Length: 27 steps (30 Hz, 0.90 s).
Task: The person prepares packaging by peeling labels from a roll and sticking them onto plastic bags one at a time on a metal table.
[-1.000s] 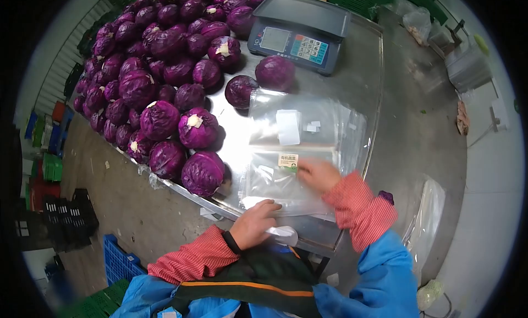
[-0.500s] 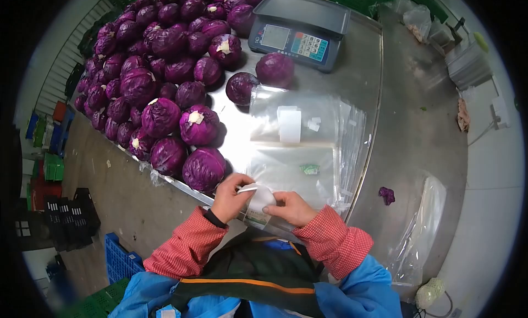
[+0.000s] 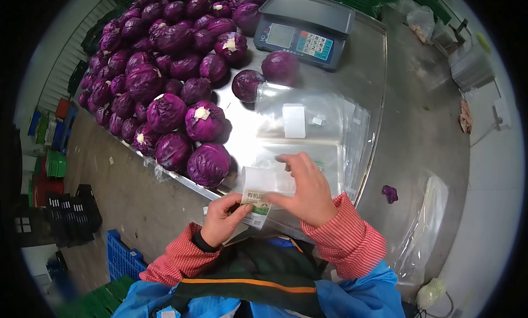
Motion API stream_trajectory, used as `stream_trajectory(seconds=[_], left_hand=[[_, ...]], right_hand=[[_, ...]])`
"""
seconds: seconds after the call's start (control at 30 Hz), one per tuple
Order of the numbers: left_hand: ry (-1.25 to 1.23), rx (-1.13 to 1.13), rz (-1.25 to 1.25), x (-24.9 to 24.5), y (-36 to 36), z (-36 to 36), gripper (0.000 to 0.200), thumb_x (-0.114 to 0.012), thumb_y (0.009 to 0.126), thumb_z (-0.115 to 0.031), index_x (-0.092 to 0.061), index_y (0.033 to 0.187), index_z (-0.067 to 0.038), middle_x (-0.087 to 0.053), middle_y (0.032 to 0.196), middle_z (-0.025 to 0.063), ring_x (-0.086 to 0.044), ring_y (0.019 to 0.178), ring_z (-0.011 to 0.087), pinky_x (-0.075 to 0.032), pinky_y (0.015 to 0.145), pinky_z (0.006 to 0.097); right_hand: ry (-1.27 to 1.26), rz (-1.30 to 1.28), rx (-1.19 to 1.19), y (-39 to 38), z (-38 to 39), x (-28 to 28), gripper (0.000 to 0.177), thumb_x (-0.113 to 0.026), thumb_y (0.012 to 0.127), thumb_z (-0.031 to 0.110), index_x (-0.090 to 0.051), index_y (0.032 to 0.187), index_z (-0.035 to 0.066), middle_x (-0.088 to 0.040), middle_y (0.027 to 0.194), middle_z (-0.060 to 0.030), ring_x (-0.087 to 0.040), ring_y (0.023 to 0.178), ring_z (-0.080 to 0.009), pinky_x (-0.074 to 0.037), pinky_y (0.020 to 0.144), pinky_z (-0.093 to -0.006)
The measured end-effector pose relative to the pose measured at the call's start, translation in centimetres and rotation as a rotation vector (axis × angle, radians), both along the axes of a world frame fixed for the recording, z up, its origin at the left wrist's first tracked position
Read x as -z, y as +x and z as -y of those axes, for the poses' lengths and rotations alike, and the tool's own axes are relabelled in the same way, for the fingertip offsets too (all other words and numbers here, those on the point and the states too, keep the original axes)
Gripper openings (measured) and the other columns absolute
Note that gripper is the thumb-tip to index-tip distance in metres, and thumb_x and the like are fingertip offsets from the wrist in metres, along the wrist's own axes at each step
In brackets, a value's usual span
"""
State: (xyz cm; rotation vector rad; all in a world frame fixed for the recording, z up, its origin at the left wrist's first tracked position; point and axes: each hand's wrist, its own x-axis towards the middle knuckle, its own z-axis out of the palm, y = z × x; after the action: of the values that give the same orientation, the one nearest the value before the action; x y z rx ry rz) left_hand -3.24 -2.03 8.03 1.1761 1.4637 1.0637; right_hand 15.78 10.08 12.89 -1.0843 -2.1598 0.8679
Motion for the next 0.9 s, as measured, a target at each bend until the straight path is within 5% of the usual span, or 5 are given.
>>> stream_trajectory(seconds=[0.13,0.23,0.4,0.73,0.9], left_hand=[[0.181,0.039,-0.119,-1.4,0.5,-1.0,0.020,-0.071,0.085,-0.002,-0.068,0.105,-0.001,-0.065,0.094,0.0090,-0.059,0.072,0.0154,-0.048,0.064,0.0276],[0.150,-0.149,0.042,-1.3,1.6,-1.6,0.025,-0.069,0.087,0.001,-0.065,0.111,-0.001,-0.064,0.099,0.0053,-0.056,0.076,0.0084,-0.047,0.067,0.0238],[-0.256,-0.149,0.566,1.9,2.6,-2.4,0.013,-0.068,0.093,-0.006,-0.063,0.104,-0.002,-0.064,0.094,-0.0003,-0.055,0.077,0.0034,-0.047,0.068,0.0207],[-0.392,-0.190,0.576,4.1,4.9,-1.8,0.022,-0.062,0.100,-0.021,-0.061,0.082,-0.008,-0.054,0.077,-0.0070,-0.046,0.071,0.0015,-0.039,0.065,0.0206],[-0.290,-0.264,0.501,4.5,4.2,-1.8,0.024,-0.063,0.099,-0.022,-0.060,0.079,-0.009,-0.053,0.074,-0.0076,-0.045,0.069,0.0019,-0.038,0.062,0.0207]], right_hand=[[-0.152,-0.052,-0.376,0.6,0.1,1.7,0.035,-0.076,0.080,0.023,-0.064,0.106,0.003,-0.060,0.094,-0.0154,-0.061,0.088,-0.0345,-0.050,0.077,-0.0400],[-0.392,-0.005,-0.284,0.9,1.4,2.1,0.028,-0.072,0.084,0.021,-0.065,0.106,0.005,-0.062,0.087,-0.0167,-0.062,0.081,-0.0363,-0.050,0.071,-0.0402],[-0.159,0.048,-0.160,0.9,2.6,4.4,0.017,-0.067,0.087,0.018,-0.063,0.097,0.005,-0.063,0.081,-0.0157,-0.063,0.074,-0.0369,-0.050,0.064,-0.0439],[0.243,0.152,-0.084,1.2,2.9,7.0,0.019,-0.068,0.087,0.017,-0.062,0.098,0.003,-0.063,0.079,-0.0112,-0.065,0.068,-0.0303,-0.051,0.059,-0.0388],[-0.567,0.105,-0.124,1.1,2.2,4.1,0.024,-0.070,0.086,0.019,-0.062,0.101,0.002,-0.067,0.085,-0.0128,-0.066,0.070,-0.0281,-0.051,0.061,-0.0348]])
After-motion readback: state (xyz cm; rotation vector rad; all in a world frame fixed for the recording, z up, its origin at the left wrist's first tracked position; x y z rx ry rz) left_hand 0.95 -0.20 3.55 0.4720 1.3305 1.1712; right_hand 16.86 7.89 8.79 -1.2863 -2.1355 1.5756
